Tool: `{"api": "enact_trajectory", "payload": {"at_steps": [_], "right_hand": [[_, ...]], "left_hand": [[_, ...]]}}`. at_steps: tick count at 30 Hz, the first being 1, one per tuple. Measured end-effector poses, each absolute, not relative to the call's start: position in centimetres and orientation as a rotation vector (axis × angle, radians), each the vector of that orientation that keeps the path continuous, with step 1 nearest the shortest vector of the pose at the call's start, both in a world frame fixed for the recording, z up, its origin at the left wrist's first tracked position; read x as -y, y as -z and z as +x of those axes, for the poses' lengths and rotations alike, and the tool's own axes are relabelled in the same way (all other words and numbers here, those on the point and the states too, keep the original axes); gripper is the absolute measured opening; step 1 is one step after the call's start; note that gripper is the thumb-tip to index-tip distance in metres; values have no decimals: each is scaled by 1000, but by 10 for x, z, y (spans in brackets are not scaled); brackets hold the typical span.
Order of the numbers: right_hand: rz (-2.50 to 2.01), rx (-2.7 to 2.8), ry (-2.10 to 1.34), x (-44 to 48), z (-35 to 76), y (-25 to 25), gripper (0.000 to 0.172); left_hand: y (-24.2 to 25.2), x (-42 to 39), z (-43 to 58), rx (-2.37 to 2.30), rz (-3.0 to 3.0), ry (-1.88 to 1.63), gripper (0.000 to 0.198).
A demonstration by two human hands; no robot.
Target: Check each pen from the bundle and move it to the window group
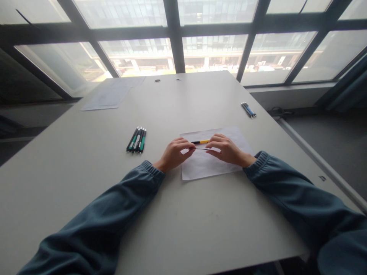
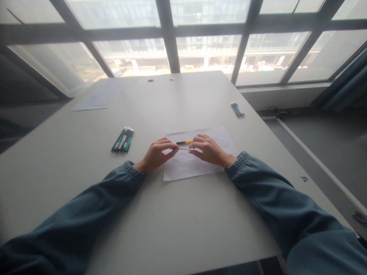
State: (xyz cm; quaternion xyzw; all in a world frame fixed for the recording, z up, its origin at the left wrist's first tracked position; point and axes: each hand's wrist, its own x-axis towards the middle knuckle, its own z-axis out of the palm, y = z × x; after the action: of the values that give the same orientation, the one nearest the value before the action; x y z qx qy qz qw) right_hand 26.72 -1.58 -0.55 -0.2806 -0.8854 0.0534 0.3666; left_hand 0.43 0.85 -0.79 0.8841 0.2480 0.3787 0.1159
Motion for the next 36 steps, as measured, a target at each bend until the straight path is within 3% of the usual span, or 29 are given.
{"api": "enact_trajectory", "payload": {"at_steps": [10, 20, 29, 36], "right_hand": [[-1043, 2137, -116, 2, 274, 19, 25], [-1169, 2200, -126, 2, 276, 21, 3], [-1114, 2194, -177, 1, 274, 25, 13], [-1112, 1766, -275, -5, 275, 24, 9]], "left_hand": [[4, -5, 6, -666, 2585, -1074, 8], [2, -4, 8, -681, 2560, -1081, 10], [1, -4, 7, -693, 2541, -1146, 10], [1, -3, 7, -748, 2478, -1262, 8]]}}
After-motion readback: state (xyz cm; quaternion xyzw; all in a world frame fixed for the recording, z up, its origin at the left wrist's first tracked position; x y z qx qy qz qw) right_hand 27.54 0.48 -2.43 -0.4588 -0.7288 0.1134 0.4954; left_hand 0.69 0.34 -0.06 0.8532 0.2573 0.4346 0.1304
